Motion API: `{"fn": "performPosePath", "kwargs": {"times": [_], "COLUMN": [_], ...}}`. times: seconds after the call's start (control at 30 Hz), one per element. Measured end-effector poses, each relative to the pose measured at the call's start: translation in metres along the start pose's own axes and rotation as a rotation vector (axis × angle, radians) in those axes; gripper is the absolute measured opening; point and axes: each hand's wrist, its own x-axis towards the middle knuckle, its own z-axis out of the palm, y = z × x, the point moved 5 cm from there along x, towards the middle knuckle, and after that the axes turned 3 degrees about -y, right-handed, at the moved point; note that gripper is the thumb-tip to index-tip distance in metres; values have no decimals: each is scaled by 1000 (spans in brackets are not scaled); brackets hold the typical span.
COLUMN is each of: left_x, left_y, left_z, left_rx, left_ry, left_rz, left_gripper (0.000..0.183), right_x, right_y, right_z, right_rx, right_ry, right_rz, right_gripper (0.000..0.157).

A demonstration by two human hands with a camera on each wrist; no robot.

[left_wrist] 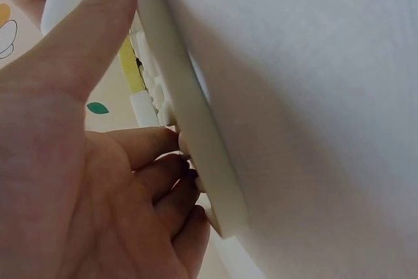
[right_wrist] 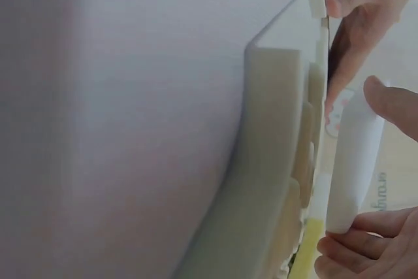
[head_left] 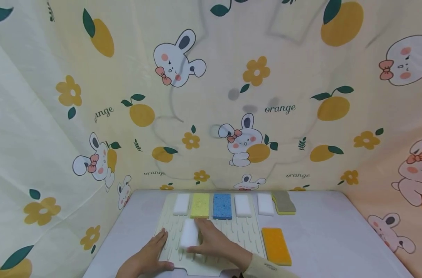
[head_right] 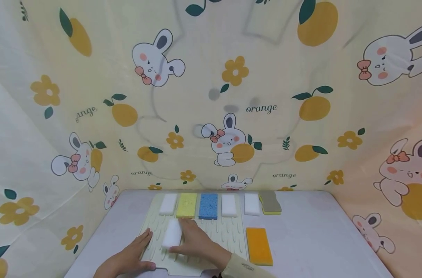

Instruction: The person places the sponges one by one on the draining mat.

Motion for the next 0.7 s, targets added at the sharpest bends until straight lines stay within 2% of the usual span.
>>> {"fn": "performPosePath", "kwargs": {"times": [0.47,0.7], "left_x": [1,1], "left_y": [-1,-3], "left_z": [0,1], "left_rx": [3,7], "left_ry": [9,13], "left_rz": [40,36], "left_gripper": [116,117], "right_x": [21,29], "right_y": [-9,-15], "right_z": [16,21], "right_rx": [-21,-51], "right_ry": [-72,-99], "right_rz": [30,36], "right_gripper": [111,111]}}
